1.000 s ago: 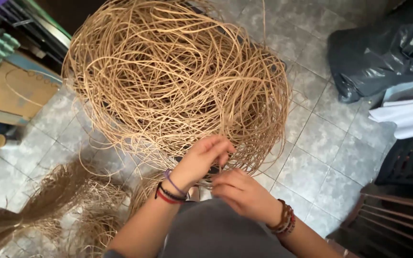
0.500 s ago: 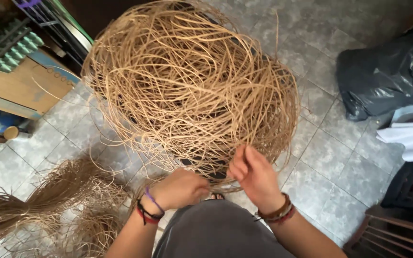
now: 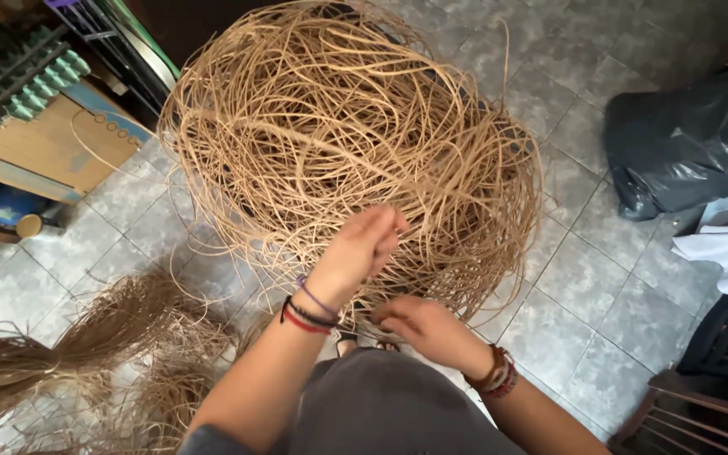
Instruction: Tying dried fibers onto a circular metal frame to create a decorative object
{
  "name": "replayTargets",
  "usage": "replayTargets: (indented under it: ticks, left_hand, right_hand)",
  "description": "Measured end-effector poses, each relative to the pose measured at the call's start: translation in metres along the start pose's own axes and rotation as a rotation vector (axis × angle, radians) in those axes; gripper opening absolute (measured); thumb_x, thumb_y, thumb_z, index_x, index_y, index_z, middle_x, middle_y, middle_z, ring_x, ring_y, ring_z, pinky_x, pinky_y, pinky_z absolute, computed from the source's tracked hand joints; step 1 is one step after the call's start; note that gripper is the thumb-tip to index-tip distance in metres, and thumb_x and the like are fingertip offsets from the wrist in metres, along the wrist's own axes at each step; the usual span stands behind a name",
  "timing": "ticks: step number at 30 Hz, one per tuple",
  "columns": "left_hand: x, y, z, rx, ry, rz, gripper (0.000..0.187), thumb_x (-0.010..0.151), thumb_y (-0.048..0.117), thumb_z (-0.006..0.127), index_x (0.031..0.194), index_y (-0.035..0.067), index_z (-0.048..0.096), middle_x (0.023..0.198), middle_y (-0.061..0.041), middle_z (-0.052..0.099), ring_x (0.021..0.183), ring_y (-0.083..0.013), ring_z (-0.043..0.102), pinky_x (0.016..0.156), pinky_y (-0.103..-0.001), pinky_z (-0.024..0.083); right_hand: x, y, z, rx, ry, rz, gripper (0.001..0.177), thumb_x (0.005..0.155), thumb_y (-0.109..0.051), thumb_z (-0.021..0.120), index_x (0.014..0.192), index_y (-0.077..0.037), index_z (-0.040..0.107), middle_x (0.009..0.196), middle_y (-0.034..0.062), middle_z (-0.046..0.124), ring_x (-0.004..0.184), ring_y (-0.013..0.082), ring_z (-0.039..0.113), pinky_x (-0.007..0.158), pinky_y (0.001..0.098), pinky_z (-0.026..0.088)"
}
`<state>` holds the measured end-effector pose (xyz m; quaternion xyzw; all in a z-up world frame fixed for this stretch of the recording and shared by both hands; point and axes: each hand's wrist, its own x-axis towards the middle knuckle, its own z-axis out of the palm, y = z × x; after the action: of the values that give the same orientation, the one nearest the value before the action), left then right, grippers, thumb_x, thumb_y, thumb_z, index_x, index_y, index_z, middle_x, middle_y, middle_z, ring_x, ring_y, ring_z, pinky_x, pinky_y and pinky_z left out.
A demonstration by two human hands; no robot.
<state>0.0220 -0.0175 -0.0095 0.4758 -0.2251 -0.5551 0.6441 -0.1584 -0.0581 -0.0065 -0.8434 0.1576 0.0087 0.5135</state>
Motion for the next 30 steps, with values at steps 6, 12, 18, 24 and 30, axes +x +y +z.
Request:
replayTargets:
  ticks: [6, 12, 18, 24, 30]
  left_hand:
    - [-0.031, 0.027, 0.009, 1.038, 0.032, 0.104, 0.037, 0.106, 0.037, 0.050, 0.088, 0.013, 0.071, 0.082, -0.015, 0.075, 0.093, -0.0384, 0.074, 0.079, -0.046, 0.057]
    - [-0.054, 0.039, -0.016, 1.102, -0.317, 0.083, 0.042, 0.109, 0.033, 0.044, 0.082, 0.008, 0.063, 0.072, -0.021, 0.069, 0.084, -0.0488, 0.070, 0.074, -0.054, 0.053]
    - [-0.063, 0.050, -0.049, 0.938, -0.398, -0.114, 0.036, 0.107, 0.030, 0.048, 0.093, 0.003, 0.066, 0.081, -0.025, 0.073, 0.088, -0.0503, 0.070, 0.079, -0.058, 0.055]
    - [0.006, -0.015, -0.028, 0.546, -0.122, -0.045, 0.033, 0.110, 0.035, 0.046, 0.101, 0.010, 0.066, 0.065, -0.002, 0.059, 0.061, -0.0165, 0.066, 0.057, -0.031, 0.058]
    - [-0.053, 0.033, -0.075, 1.024, -0.361, -0.001, 0.034, 0.108, 0.027, 0.044, 0.120, 0.004, 0.067, 0.103, -0.029, 0.074, 0.105, -0.0507, 0.067, 0.088, -0.061, 0.053]
  right_hand:
    - [0.041, 0.028, -0.007, 0.755, 0.424, 0.031, 0.029, 0.103, -0.022, 0.059, 0.121, -0.002, 0.070, 0.117, 0.0134, 0.074, 0.104, 0.0248, 0.070, 0.096, 0.0446, 0.057]
    - [0.081, -0.021, -0.040, 1.224, 0.643, 0.176, 0.025, 0.105, -0.028, 0.057, 0.095, -0.007, 0.066, 0.103, 0.0166, 0.079, 0.089, 0.0279, 0.079, 0.076, 0.0394, 0.065]
    - [0.091, 0.013, -0.039, 1.305, 0.570, 0.095, 0.029, 0.108, -0.036, 0.052, 0.093, -0.014, 0.065, 0.101, 0.0147, 0.079, 0.094, 0.0265, 0.079, 0.091, 0.0412, 0.060]
    - [0.091, -0.036, -0.020, 1.188, 0.642, 0.087, 0.020, 0.103, -0.019, 0.062, 0.090, -0.007, 0.071, 0.100, 0.0134, 0.079, 0.087, 0.0210, 0.075, 0.089, 0.0335, 0.056]
    - [0.093, 0.039, -0.060, 1.349, 0.568, 0.121, 0.030, 0.108, -0.036, 0.052, 0.093, -0.014, 0.065, 0.117, 0.0132, 0.076, 0.112, 0.0295, 0.072, 0.096, 0.0430, 0.052]
